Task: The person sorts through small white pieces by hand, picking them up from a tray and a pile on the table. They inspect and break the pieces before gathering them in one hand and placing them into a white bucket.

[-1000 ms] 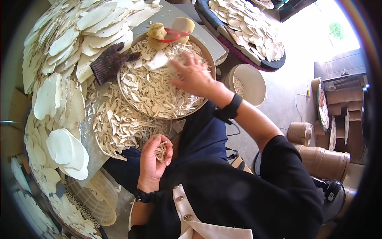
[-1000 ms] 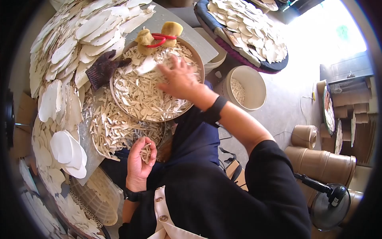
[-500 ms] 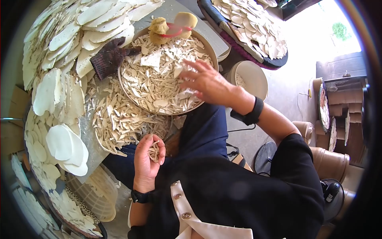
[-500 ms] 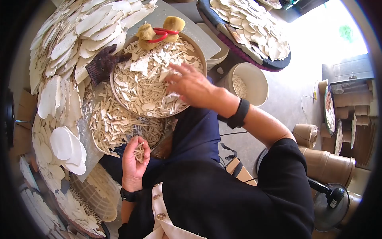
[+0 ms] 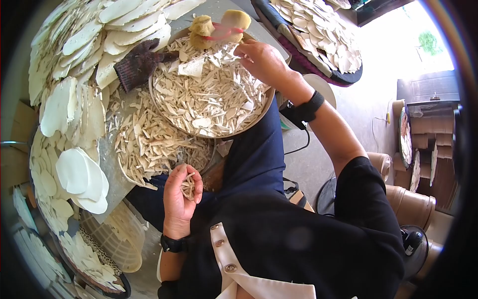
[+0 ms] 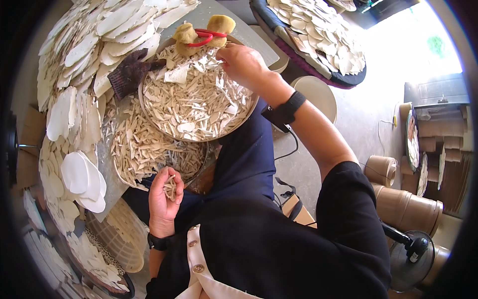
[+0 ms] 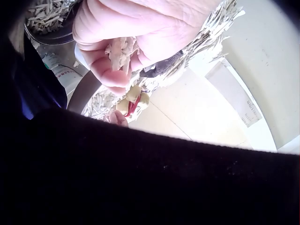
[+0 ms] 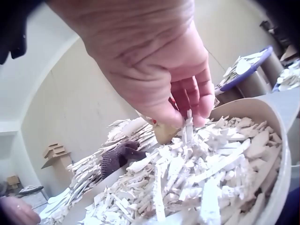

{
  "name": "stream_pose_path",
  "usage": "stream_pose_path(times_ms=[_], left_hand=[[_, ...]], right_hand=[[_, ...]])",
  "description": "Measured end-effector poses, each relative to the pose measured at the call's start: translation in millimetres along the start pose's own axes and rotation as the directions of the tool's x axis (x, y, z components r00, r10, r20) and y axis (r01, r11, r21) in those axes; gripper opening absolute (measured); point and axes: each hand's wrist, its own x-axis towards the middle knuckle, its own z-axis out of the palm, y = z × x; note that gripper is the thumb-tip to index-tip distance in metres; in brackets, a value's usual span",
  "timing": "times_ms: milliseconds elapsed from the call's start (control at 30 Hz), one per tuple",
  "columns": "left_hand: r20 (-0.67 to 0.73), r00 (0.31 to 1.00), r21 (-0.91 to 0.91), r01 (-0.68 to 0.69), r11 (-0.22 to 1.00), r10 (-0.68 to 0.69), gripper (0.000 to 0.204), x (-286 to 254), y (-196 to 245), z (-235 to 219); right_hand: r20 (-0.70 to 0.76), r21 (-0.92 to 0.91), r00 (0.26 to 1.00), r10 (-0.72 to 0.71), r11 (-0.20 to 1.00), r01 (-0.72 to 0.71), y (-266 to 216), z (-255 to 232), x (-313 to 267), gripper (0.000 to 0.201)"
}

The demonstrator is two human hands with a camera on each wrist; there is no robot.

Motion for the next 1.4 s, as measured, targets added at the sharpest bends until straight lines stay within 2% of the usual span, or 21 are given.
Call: stream_pose_path(times_ms=[33, 133, 233, 267, 367, 400, 500, 567, 633, 733, 833, 867, 1000, 1067, 1100, 1133, 1167, 1233, 1400], left_hand=[[0.000, 1.000, -0.004, 0.001, 1.000, -0.001, 0.018, 0, 0, 0], [0.002, 1.000, -0.003, 0.002, 1.000, -0.002, 0.018, 0, 0, 0], [0.017, 1.000, -0.008, 0.005, 1.000, -0.005, 0.018, 1, 0, 2], [0.014, 1.000, -0.008, 0.010, 1.000, -0.010, 0.018, 1, -1, 3], [0.014, 1.000, -0.002, 0.019, 1.000, -0.019, 0.019, 0, -1, 6], [0.020, 1.000, -0.001, 0.017, 1.000, -0.017, 0.019, 0, -1, 6], [0.016, 1.000, 0.010, 0.011, 1.000, -0.011, 0.019, -2, -1, 6], [0.006, 1.000, 0.010, 0.006, 1.000, -0.006, 0.019, -3, 0, 5], [-0.002, 1.000, 0.002, 0.006, 1.000, -0.006, 0.018, -4, 0, 3], [0.005, 1.000, -0.010, 0.006, 1.000, -0.006, 0.019, -4, -3, 3], [0.013, 1.000, -0.019, 0.012, 1.000, -0.011, 0.019, -3, -4, 4], [0.016, 1.000, -0.013, 0.010, 1.000, -0.010, 0.019, -3, -4, 4], [0.021, 1.000, -0.008, 0.013, 1.000, -0.013, 0.019, -2, -3, 8], [0.015, 1.000, -0.012, 0.009, 1.000, -0.009, 0.019, -3, -2, 11], [0.013, 1.000, -0.011, 0.007, 1.000, -0.006, 0.020, -3, -1, 11], [0.013, 1.000, -0.009, 0.004, 1.000, -0.004, 0.020, -3, -1, 12], [0.020, 1.000, -0.005, 0.000, 1.000, 0.000, 0.020, -2, 0, 13], [0.035, 0.999, 0.002, -0.010, 1.000, 0.010, 0.021, -1, 0, 14], [0.063, 0.998, 0.041, -0.015, 0.999, 0.013, 0.023, 3, 4, 24]], right_hand=[[-0.032, 0.022, 0.999, -0.011, 1.000, 0.012, -1, -1, 0, 0.016], [-0.156, -0.044, 0.955, -0.253, 0.967, 0.249, 3, 1, -4, 0.014], [0.005, 0.092, 0.991, -0.131, 0.987, 0.130, -23, -6, -18, 0.013], [-0.002, 0.115, 0.978, -0.209, 0.971, 0.208, -25, 2, -22, 0.011], [0.118, 0.084, 0.981, -0.156, 0.986, 0.146, -37, 21, -38, 0.006], [0.091, 0.072, 0.977, -0.193, 0.980, 0.186, -36, 29, -39, 0.005], [0.096, -0.008, 0.988, -0.117, 0.993, 0.119, -27, 35, -32, 0.006], [0.007, -0.077, 0.998, -0.065, 0.995, 0.066, -21, 29, -23, 0.007], [-0.077, -0.014, 0.995, -0.068, 0.998, 0.067, -18, 18, -20, 0.006], [0.036, -0.007, 0.995, -0.091, 0.996, 0.092, -14, 4, -27, 0.006], [0.213, 0.022, 0.968, -0.135, 0.991, 0.134, -19, -2, -43, 0.005], [0.275, -0.011, 0.955, -0.108, 0.993, 0.115, -22, -2, -48, 0.005], [0.254, -0.023, 0.958, -0.137, 0.989, 0.147, -23, 5, -57, 0.006], [0.207, 0.199, 0.974, -0.093, 0.979, 0.051, -28, 2, -55, 0.006], [0.188, 0.308, 0.980, -0.069, 0.951, 0.007, -30, 0, -53, 0.006], [0.259, 0.390, 0.966, 0.019, 0.913, -0.122, -35, -3, -52, 0.007], [0.332, 0.506, 0.941, 0.068, 0.829, -0.239, -39, -6, -50, 0.007], [0.489, 0.666, 0.864, 0.121, 0.588, -0.459, -47, -9, -46, 0.009], [0.513, 0.826, 0.856, -0.066, 0.308, -0.471, -74, -11, -46, 0.012]])
